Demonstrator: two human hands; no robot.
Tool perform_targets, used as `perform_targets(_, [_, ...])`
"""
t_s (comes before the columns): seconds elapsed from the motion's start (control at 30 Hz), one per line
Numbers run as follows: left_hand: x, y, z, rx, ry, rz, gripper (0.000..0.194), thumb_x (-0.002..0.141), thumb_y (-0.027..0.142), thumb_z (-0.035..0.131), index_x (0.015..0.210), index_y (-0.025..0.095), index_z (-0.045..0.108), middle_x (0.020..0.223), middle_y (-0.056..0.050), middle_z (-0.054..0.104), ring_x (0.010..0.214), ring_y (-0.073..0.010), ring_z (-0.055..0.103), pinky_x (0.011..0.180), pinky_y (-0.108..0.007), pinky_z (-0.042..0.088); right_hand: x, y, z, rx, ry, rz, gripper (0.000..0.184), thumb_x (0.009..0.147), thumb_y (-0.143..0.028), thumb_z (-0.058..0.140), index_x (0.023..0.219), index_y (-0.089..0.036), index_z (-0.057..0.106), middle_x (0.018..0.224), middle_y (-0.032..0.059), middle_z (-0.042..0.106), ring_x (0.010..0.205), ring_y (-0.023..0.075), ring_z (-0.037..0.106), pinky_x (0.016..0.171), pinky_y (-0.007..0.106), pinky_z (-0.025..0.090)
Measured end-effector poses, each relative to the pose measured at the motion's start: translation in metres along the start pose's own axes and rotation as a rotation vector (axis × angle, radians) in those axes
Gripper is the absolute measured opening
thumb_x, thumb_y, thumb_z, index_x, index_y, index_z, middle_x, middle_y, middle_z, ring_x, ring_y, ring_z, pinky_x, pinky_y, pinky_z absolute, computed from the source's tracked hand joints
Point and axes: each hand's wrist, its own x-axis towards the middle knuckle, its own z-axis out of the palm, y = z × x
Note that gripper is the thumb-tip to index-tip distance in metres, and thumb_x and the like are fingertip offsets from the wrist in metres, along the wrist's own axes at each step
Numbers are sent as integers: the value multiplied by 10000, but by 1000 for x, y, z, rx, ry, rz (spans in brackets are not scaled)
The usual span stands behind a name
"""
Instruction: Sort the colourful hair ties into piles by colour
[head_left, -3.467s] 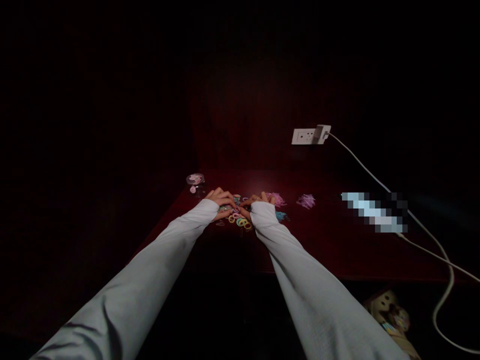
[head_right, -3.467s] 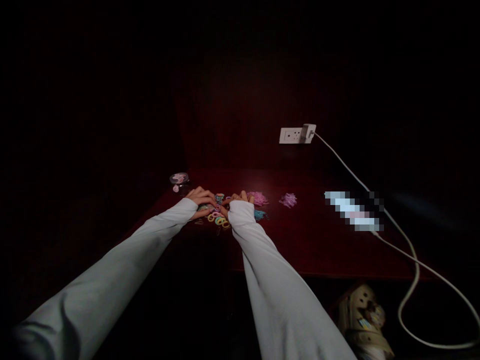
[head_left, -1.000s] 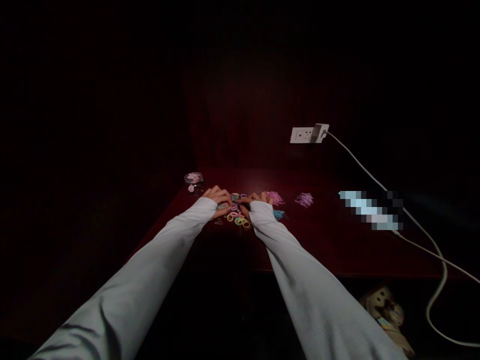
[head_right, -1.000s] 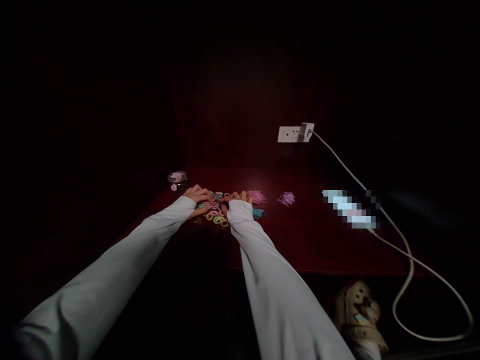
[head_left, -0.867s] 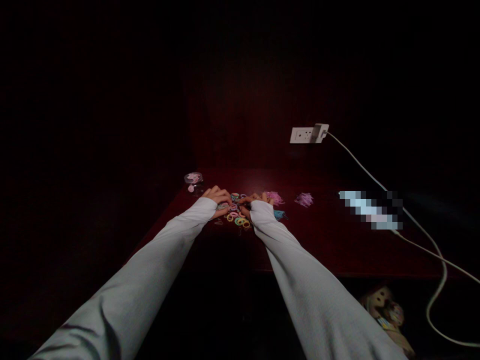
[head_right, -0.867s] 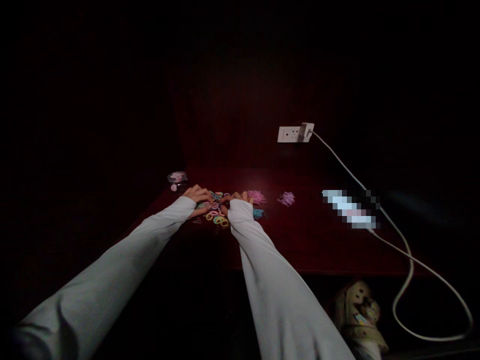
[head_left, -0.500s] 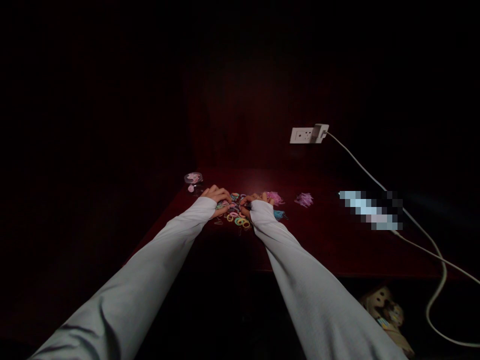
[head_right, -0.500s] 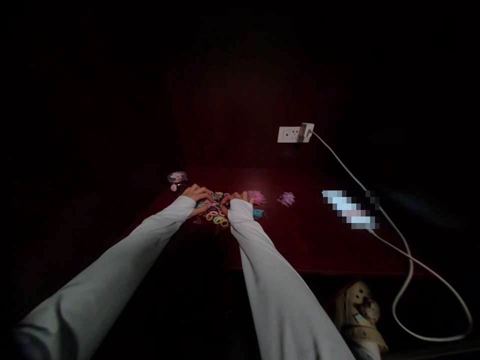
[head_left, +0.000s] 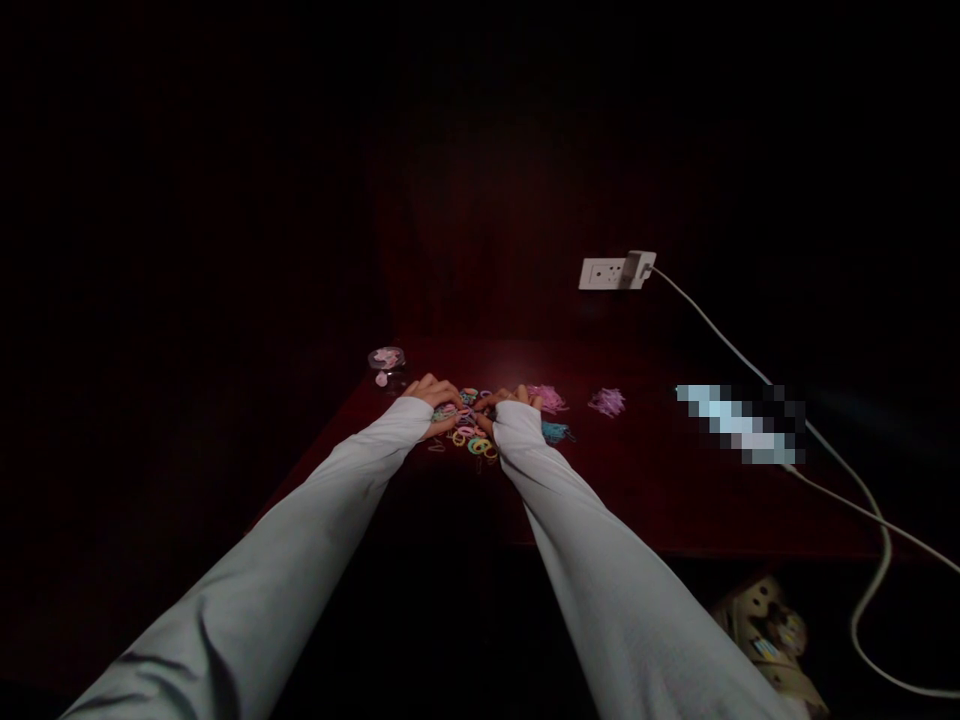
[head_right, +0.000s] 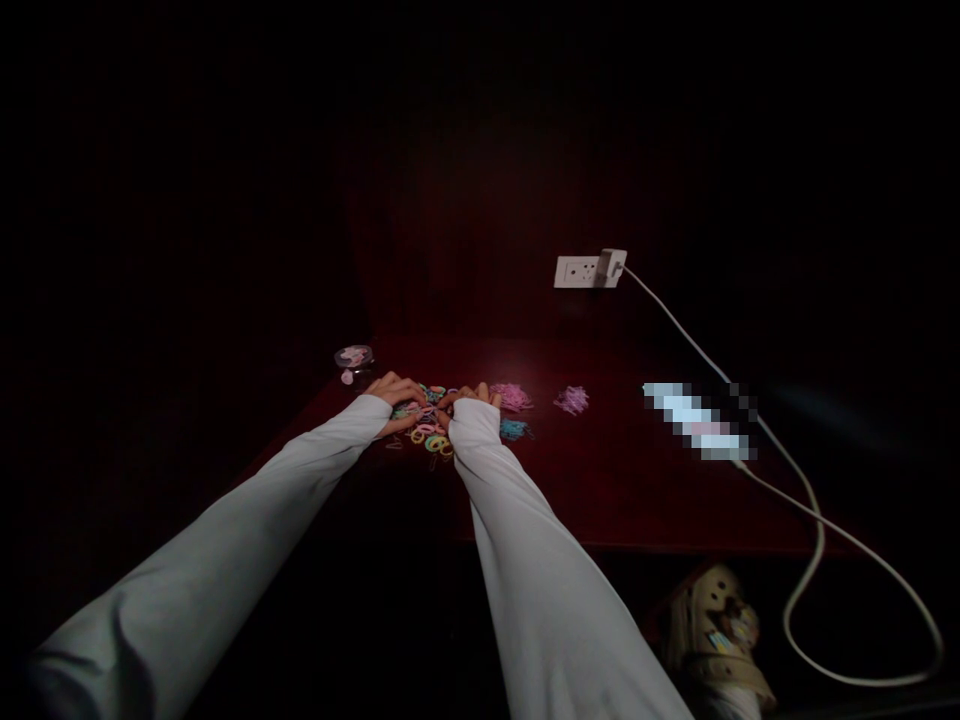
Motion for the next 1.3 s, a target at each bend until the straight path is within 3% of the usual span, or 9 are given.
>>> perform_targets(0.23, [0,0,-1,-7,-37,30,208,953,385,602,1079,278,728,1188,-8,706,1022,-229,495,874,-358,368,0,-4,-4,3,-7,37,185,958,-363,626,1009,-284,784,1026,30,729,1108,265,479,887,367,226])
perform_targets(0.4, [0,0,-2,-11,-34,22,183,958,365,595,1050,277,727,1190,-3,704,1036,-229,496,875,-359,357,0,-4,-14,-15,69,55,150,932,-310,650,1002,-281,780,1072,28,731,1136,271,479,905,378,228])
perform_targets(0.57, [-2,0,-3,-17,-36,29,197,946,334,594,1073,255,723,1184,-17,707,1026,-228,496,875,-357,361,5,-5,-35,-52,104,45,151,924,-339,661,990,-307,793,1072,33,732,1124,275,472,905,385,223])
perform_targets(0.7, [-3,-2,-2,-43,-32,28,227,944,328,578,1106,276,728,1204,-16,701,1038,-229,499,898,-366,371,11,9,-61,-69,108,-73,160,903,-367,675,981,-310,803,1029,30,732,1057,257,469,892,385,219])
perform_targets(0.8, [-4,-4,-1,-57,-16,35,230,941,332,579,1107,284,731,1235,-15,690,1058,-235,504,914,-377,378,13,32,-84,-157,27,-111,159,874,-368,686,914,-277,809,952,36,728,994,248,471,886,389,228])
perform_targets(0.97, [-4,-5,-1,-54,25,46,208,940,322,578,1066,273,737,1330,-21,641,1111,-246,508,939,-395,391,7,62,-111,-283,-159,-42,143,843,-334,688,839,-260,811,930,54,728,1009,259,488,928,425,264])
perform_targets(1.07, [-4,-4,-3,-48,32,59,205,944,323,580,1066,278,739,1343,-16,629,1123,-247,506,946,-395,391,4,68,-115,-322,-259,-10,109,811,-255,707,828,-229,812,931,77,739,1037,272,506,963,453,280])
perform_targets(1.3, [-5,-1,-6,-25,9,67,212,955,327,568,1075,272,735,1326,-21,638,1085,-239,499,934,-389,386,6,65,-109,-317,-319,-35,155,825,-209,688,895,-222,825,928,100,761,1110,316,549,1038,541,273])
